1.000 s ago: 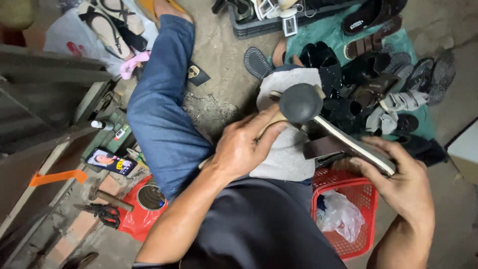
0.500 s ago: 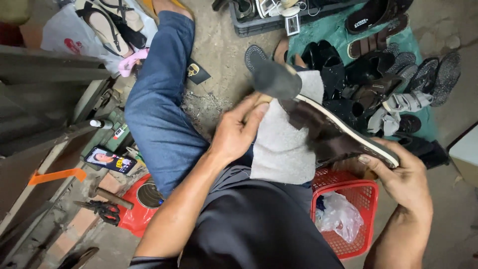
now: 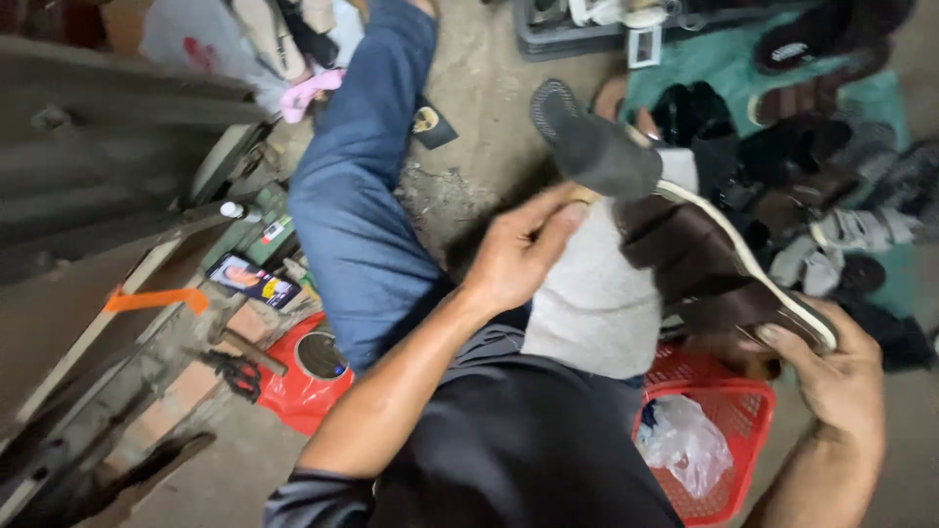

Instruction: Repairing a sandal by hammering the sole, applying a substance with a brush, and pressing the components together.

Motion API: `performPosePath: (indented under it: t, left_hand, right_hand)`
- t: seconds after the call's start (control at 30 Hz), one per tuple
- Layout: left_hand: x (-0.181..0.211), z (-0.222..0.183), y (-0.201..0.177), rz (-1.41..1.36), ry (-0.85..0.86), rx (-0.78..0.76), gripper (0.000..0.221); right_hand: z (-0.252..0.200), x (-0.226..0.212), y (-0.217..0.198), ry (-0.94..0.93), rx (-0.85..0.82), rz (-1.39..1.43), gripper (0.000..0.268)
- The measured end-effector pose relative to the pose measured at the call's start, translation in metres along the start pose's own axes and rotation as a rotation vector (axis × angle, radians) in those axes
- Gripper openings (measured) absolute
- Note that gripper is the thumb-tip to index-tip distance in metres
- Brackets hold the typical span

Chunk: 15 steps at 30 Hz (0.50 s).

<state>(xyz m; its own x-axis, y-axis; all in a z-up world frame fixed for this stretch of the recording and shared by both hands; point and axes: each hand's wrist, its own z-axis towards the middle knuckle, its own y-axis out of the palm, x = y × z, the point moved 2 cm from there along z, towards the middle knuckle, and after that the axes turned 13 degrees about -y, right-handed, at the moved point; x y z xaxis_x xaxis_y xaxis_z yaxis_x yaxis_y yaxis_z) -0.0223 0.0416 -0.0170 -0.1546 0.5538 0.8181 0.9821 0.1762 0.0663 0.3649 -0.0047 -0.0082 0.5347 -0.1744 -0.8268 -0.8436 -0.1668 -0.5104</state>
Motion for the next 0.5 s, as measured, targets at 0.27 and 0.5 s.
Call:
performPosePath:
  t: [0.27, 0.5]
  left_hand:
    - [0.015, 0.010, 0.002, 0.094, 0.032, -0.207, 0.049]
    - [-0.041, 0.069, -0.034, 0.016, -0.138, 0.081, 0.047]
  right_hand:
    - [-0.008, 0.077, -0.028, -0.006, 0.074, -0.071, 0.049]
    - [0.000, 0.022, 0.058, 0.169, 0.271, 0.618, 0.058]
